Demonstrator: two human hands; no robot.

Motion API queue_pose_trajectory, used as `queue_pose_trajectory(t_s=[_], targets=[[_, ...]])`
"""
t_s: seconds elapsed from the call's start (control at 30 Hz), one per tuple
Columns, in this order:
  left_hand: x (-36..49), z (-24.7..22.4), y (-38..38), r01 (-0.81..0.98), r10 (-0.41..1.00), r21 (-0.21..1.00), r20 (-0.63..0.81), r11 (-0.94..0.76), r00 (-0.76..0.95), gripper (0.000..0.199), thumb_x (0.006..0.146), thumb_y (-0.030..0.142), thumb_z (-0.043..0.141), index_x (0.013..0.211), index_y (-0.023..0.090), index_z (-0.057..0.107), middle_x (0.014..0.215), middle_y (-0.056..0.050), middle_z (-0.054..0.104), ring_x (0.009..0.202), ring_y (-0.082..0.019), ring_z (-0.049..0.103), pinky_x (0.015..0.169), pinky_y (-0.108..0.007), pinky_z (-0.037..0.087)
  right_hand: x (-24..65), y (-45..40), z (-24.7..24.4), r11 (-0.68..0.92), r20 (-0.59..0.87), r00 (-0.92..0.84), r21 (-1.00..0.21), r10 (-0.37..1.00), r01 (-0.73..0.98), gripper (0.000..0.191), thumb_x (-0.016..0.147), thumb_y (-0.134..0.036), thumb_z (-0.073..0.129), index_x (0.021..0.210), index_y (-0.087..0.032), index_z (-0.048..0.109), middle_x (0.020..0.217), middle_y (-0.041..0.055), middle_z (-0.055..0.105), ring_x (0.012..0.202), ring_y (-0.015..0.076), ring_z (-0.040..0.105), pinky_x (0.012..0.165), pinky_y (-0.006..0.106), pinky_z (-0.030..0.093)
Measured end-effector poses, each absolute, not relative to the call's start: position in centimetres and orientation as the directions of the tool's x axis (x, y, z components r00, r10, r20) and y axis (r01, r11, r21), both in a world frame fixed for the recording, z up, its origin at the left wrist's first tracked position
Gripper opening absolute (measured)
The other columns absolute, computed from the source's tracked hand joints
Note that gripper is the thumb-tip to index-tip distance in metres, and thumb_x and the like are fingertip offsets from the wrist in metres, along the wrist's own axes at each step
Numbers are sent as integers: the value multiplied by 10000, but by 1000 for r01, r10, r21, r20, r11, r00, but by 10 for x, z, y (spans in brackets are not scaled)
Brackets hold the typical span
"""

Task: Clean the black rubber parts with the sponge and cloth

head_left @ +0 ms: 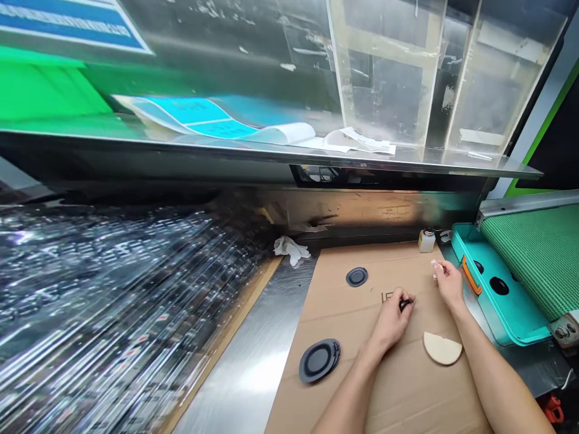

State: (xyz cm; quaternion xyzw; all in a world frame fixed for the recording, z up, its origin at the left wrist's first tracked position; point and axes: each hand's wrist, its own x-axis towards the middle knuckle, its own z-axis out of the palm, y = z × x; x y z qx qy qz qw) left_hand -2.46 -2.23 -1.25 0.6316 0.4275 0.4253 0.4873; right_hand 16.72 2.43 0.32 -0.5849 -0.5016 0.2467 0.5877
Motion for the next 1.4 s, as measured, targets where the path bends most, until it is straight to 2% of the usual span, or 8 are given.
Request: queue_pose_trajectory(t_s=[0.13, 0.3, 0.43, 0.67, 0.93, 1.1, 1.23, 1.4], targets=[[-23, -13, -13, -405, 978, 897, -112, 176, 178, 376, 833, 437, 705, 903, 237, 394, 973, -75, 727, 729, -181, 694, 610, -284, 495, 169, 66, 45, 159, 509, 297, -673, 808, 722, 382, 957, -472, 494, 1055, -198, 741, 977, 76, 736, 901, 215, 646, 822, 299, 497], [-32, -7, -8, -609, 975, 761, -181, 224, 131, 426, 762, 403, 797, 927, 198, 462, 965, -77, 730, 693, -138, 674, 565, -225, 471, 180, 123, 94, -63, 365, 172, -292, 915, 954, 374, 975, -345, 439, 1163, -248, 747, 1133, 114, 705, 1022, 231, 660, 871, 302, 479], [-31, -7, -4, -705, 976, 676, -180, 215, 126, 398, 803, 430, 766, 962, 193, 488, 943, -80, 732, 714, -156, 687, 543, -218, 462, 186, 142, 110, -56, 253, 107, -202, 962, 978, 291, 893, -279, 541, 1017, -254, 803, 1076, 112, 740, 976, 249, 688, 814, 299, 495], [-35, -3, 8, -869, 924, 357, -293, 343, 244, 287, 993, 372, 414, 1040, 127, 554, 936, -155, 723, 730, -214, 711, 551, -274, 490, 190, 151, 117, -60, 172, 81, -127, 982, 990, 335, 885, -304, 528, 1081, -271, 798, 1124, 114, 750, 1043, 289, 685, 817, 334, 506], [-41, -4, 8, -867, 887, 255, -303, 428, 349, 337, 998, 377, 473, 1062, 84, 626, 1110, -206, 693, 927, -246, 713, 744, -351, 584, 184, 141, 118, -107, 214, 142, -166, 967, 980, 355, 921, -364, 524, 1150, -258, 774, 1154, 127, 729, 1075, 296, 662, 854, 346, 494], [-45, 4, 6, -880, 872, 166, -306, 444, 382, 392, 1005, 439, 486, 1053, 73, 618, 1150, -223, 682, 1027, -263, 713, 822, -351, 617, 168, 85, 96, 180, 482, 140, -557, 865, 811, 406, 956, -481, 510, 1109, -199, 758, 1029, 102, 741, 921, 233, 667, 829, 328, 498], [-44, 9, 4, -874, 858, 159, -334, 459, 390, 556, 977, 596, 459, 1036, 64, 611, 1151, -248, 679, 1017, -257, 725, 769, -277, 631, 150, 34, 51, 215, 302, 134, -868, 944, 447, 488, 894, -601, 606, 1092, -176, 741, 779, 43, 699, 635, 164, 596, 581, 274, 458], [-40, 6, 3, -843, 838, 215, -378, 493, 393, 686, 946, 693, 377, 982, 54, 623, 1042, -244, 708, 870, -219, 747, 632, -219, 621, 139, 9, 19, 110, 155, 105, -932, 982, 345, 476, 846, -612, 674, 998, -168, 754, 723, 36, 678, 623, 159, 576, 566, 273, 451]])
